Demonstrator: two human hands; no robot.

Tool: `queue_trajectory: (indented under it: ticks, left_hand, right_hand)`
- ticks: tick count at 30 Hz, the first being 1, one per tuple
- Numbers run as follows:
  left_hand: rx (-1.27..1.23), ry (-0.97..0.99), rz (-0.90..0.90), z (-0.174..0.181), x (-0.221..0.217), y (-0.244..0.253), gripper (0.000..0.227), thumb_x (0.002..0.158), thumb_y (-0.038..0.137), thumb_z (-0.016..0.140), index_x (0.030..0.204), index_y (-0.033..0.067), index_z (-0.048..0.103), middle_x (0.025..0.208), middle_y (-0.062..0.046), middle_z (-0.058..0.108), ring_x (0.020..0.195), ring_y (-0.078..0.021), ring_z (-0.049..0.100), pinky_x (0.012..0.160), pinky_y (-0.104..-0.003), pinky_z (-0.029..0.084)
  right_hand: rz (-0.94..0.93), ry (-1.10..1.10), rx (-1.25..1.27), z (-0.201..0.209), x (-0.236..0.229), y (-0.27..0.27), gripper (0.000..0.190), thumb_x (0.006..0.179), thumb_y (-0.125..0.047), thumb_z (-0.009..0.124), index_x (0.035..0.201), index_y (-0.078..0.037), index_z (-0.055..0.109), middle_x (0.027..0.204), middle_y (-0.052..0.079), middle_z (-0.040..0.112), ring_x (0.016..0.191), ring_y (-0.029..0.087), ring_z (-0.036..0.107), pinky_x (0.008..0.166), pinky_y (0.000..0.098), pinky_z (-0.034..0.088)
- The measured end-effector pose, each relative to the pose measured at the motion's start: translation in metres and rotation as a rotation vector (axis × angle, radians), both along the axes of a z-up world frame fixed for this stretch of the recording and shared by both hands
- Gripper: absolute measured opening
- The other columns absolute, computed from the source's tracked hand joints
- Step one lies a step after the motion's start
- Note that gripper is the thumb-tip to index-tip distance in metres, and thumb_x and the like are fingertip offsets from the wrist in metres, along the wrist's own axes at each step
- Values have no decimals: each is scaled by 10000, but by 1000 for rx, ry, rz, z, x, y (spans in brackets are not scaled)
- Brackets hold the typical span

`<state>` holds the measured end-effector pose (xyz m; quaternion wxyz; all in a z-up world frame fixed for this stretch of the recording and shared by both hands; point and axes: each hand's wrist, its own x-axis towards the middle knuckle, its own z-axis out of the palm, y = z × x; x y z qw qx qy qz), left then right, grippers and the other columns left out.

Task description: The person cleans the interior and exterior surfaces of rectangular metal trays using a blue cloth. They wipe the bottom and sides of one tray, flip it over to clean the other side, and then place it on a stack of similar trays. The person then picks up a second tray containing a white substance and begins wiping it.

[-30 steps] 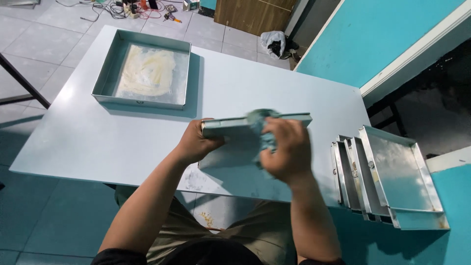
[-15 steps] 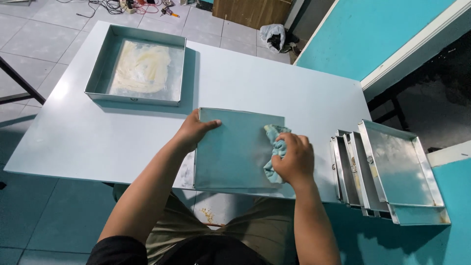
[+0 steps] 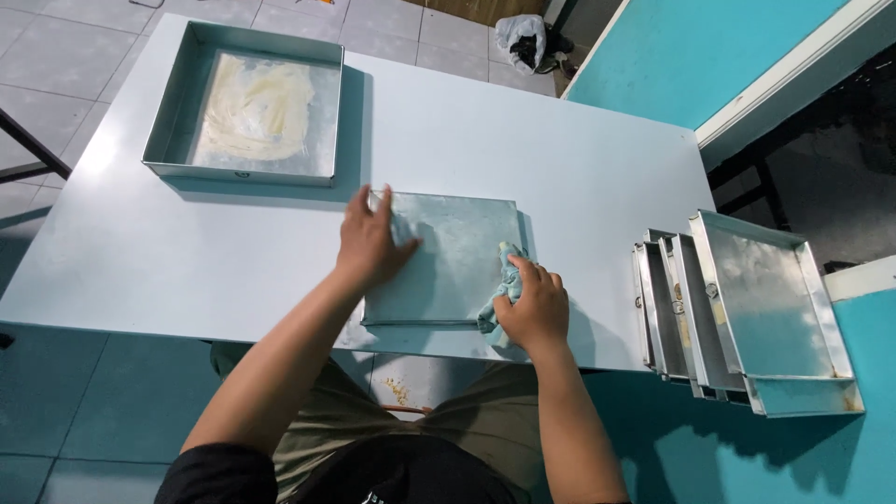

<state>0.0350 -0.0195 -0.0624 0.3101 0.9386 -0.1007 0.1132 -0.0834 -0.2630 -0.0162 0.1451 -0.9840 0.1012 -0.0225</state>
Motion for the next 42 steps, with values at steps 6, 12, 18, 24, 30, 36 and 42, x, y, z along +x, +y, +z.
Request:
queue_trajectory:
  ticks: [6, 12, 18, 24, 30, 36, 42]
  left_hand:
    - [273, 209, -218, 41, -94, -12, 961, 791, 591, 780, 1574, 170, 416, 1610, -302, 298, 1511, -529, 215, 1199, -680, 129]
    - [432, 277, -248, 33, -95, -5, 883, 925, 776, 411, 1636, 267, 288, 1662, -255, 232, 1544, -493, 165, 1167, -653, 227]
    - [457, 243, -290, 27, -92, -3, 886, 929, 809, 283, 1632, 269, 300, 1664, -258, 243, 1547, -496, 159, 1162, -657, 233]
    - [504, 269, -343, 36, -93, 0, 869, 940, 796, 272, 1630, 270, 310, 1669, -251, 239, 1554, -487, 143, 1173, -659, 205]
    - [526, 310, -366, 41, -91, 0, 1077, 800, 943, 367, 1636, 270, 279, 1675, -261, 212, 1554, -496, 119, 1177, -669, 196]
    - [461, 340, -353, 44, -94, 0, 1098, 800, 915, 468, 1640, 236, 275, 1680, -270, 188, 1550, -514, 102, 1183, -672, 171]
    - [465, 322, -352, 37, -95, 0, 1108, 793, 920, 470, 1643, 238, 270, 1682, -267, 185, 1552, -512, 91, 1185, -671, 170]
  right_hand:
    - [-2, -13, -52, -7, -2, -1, 658, 721, -233, 551, 1373, -234, 636, 1243, 114, 685, 1199, 368, 606, 974, 522, 510]
    - [89, 21, -81, -8, -15, 3, 607, 710, -249, 560, 1305, -266, 682, 1236, 65, 697, 1199, 346, 610, 982, 501, 500]
    - [196, 7, -75, -17, -6, 7, 532, 729, -317, 629, 1255, -298, 703, 1199, 32, 724, 1171, 322, 644, 961, 496, 515]
    - [108, -125, -203, -37, 81, -27, 510, 766, -454, 650, 1235, -258, 688, 1185, 106, 715, 1117, 391, 645, 919, 561, 513]
    - [66, -153, -189, -38, 118, -31, 465, 760, -427, 672, 1203, -284, 675, 1193, 45, 701, 1130, 353, 626, 937, 545, 495]
    - [320, -123, -109, -36, 64, -13, 505, 728, -445, 708, 1203, -276, 685, 1174, 30, 707, 1131, 336, 649, 957, 524, 499]
    - [450, -40, -8, -47, 12, -6, 523, 723, -499, 682, 1221, -337, 698, 1247, -33, 700, 1175, 285, 631, 971, 485, 491]
